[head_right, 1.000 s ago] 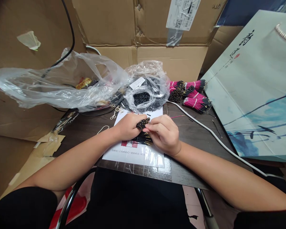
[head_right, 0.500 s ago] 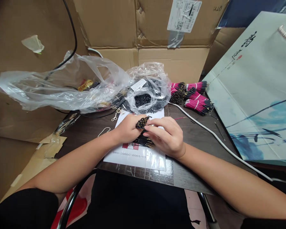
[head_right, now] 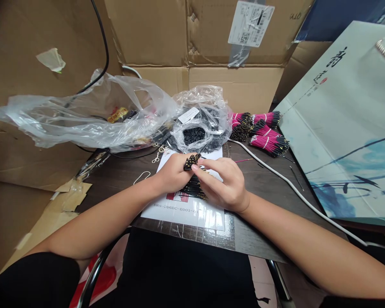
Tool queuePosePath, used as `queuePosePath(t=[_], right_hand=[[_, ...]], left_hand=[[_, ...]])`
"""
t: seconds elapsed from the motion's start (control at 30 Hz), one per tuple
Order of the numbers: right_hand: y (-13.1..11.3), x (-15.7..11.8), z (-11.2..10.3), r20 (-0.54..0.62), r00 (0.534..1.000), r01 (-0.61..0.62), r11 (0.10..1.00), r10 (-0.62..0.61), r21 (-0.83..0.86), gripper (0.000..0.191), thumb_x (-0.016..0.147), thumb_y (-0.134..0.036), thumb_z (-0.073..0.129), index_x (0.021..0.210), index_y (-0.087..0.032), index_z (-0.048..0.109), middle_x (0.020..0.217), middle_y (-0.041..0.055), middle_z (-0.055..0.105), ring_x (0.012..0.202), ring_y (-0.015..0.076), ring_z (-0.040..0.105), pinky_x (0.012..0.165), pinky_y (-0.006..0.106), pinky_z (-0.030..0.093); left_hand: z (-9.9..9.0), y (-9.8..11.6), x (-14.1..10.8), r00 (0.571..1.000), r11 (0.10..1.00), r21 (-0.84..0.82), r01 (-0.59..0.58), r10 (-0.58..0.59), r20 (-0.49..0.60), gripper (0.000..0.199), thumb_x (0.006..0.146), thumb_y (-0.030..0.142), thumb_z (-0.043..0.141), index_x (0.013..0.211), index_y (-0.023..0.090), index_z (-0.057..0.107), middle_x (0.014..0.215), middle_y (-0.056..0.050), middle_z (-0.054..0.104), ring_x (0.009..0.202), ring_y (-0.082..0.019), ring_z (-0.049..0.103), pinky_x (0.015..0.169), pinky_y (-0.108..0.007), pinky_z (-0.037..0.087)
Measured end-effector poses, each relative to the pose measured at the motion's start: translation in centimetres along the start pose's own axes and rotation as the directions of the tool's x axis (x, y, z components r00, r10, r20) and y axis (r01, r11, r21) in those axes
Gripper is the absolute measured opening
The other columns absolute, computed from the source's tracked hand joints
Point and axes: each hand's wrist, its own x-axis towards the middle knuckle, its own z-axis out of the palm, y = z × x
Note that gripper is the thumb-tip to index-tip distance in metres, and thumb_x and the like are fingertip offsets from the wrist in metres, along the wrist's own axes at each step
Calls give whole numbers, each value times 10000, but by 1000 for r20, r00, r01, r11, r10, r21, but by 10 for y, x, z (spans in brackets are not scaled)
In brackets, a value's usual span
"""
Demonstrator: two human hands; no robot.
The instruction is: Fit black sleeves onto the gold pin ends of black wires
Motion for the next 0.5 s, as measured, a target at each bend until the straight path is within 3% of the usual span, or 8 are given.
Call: queuePosePath(t=[0.1,0.23,0.5], right_hand=[[0,2,-1,-14,1000,-2,1000,1,-26,547,742,-152,686,1241,-325,540,1202,60,587,968,172,621,801,362,547],[1,4,-1,-4,1000,23,996,-23,-85,528,703,-171,726,1192,-270,554,1202,87,575,1024,206,603,840,389,533],[1,3,3,79,997,-5,999,8,-33,477,731,-199,697,1159,-296,511,1421,81,434,1187,256,534,922,462,487]], left_hand=[[1,-1,1,1000,999,-42,-1,1,-8,83,822,161,462,759,155,516,718,9,590,668,-113,498,631,-243,378],[2,-1,1,1000,998,-59,-18,18,-2,84,805,133,455,737,156,499,700,21,576,656,-103,483,623,-235,366],[-1,-2,1,1000,996,84,6,-8,23,67,797,154,461,742,166,496,683,14,569,631,-118,482,606,-249,348]])
